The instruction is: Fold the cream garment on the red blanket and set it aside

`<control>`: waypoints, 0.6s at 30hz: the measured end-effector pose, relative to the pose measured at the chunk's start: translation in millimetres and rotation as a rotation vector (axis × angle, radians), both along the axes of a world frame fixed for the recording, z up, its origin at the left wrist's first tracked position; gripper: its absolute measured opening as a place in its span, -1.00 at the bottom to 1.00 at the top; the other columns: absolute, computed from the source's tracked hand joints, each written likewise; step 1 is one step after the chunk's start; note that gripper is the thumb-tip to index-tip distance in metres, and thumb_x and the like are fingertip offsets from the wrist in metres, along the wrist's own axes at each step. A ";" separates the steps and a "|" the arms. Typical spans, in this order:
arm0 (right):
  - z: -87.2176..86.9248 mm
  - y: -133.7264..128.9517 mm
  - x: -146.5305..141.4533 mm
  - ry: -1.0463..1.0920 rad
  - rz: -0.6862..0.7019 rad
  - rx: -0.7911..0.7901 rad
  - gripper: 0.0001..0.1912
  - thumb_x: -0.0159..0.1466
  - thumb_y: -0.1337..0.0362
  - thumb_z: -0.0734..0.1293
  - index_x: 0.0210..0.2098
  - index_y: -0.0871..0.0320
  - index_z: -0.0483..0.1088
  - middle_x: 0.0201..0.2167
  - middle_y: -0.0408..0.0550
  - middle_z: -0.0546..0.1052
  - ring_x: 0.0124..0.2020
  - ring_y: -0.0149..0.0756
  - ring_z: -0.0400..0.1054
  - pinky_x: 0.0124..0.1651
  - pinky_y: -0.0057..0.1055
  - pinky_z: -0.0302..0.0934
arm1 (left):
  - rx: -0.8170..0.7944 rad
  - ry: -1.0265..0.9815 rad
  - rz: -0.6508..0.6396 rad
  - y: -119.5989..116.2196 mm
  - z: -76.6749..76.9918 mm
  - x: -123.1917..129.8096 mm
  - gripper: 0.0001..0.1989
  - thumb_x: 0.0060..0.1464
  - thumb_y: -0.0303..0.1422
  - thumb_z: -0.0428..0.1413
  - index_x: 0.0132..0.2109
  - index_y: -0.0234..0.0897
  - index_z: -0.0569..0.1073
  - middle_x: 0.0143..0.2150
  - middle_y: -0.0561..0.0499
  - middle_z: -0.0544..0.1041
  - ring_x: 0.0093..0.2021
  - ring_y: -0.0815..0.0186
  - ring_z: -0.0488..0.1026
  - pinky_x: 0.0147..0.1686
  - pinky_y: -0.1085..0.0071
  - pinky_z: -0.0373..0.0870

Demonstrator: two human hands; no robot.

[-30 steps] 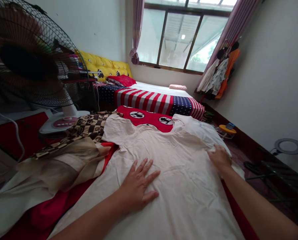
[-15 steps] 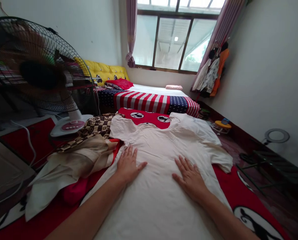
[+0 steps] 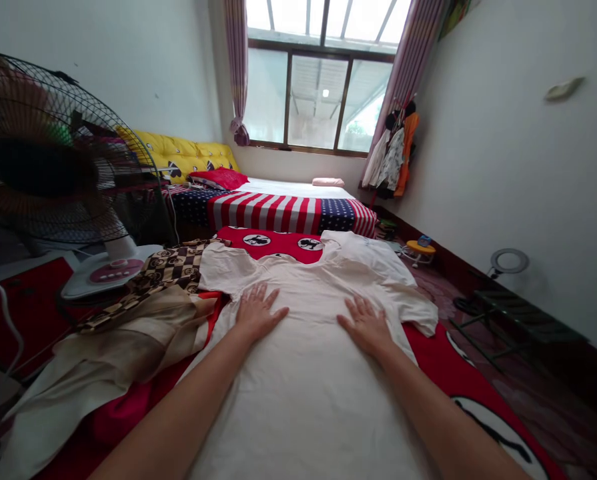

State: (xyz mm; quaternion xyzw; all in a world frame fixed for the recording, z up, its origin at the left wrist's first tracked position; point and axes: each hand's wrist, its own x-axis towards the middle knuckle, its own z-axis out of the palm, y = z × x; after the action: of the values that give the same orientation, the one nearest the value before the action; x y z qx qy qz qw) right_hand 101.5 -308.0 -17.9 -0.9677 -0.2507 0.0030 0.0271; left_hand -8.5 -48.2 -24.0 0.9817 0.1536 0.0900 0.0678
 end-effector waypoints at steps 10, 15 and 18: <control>11.6 42.2 11.6 -0.164 0.148 0.082 -0.42 0.33 0.16 0.09 0.30 0.22 0.09 0.39 0.08 -0.09 0.39 -0.10 -0.28 0.31 0.10 -0.29 | 0.027 0.021 -0.148 -31.9 15.3 46.1 -0.47 0.23 -0.15 -0.11 0.28 -0.23 0.22 0.36 -0.20 0.12 0.38 0.05 -0.06 0.28 -0.03 -0.16; 1.2 72.1 40.5 -0.005 0.334 0.084 -0.39 0.35 -0.01 0.06 0.34 0.03 0.00 0.40 -0.07 -0.10 0.39 -0.20 -0.26 0.32 -0.07 -0.21 | 0.024 -0.001 -0.228 1.4 6.2 77.5 -0.41 0.20 0.05 -0.15 0.30 -0.03 0.18 0.40 -0.03 0.05 0.38 0.07 -0.07 0.29 0.02 -0.12; -3.6 35.2 71.9 -0.050 0.093 0.029 -0.33 0.36 -0.06 -0.01 0.35 0.15 -0.02 0.39 0.00 -0.07 0.39 -0.14 -0.25 0.34 -0.05 -0.28 | 0.038 -0.004 -0.100 37.6 0.5 76.2 -0.38 0.25 0.00 -0.20 0.32 -0.22 0.16 0.40 -0.18 0.02 0.38 0.03 -0.07 0.29 0.06 -0.12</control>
State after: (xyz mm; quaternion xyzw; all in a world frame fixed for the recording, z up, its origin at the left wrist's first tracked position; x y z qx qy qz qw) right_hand 173.4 -272.8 -21.5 -0.9543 -0.2960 -0.0234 0.0347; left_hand 67.7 -10.6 -23.5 0.9890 0.1025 0.0915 0.0540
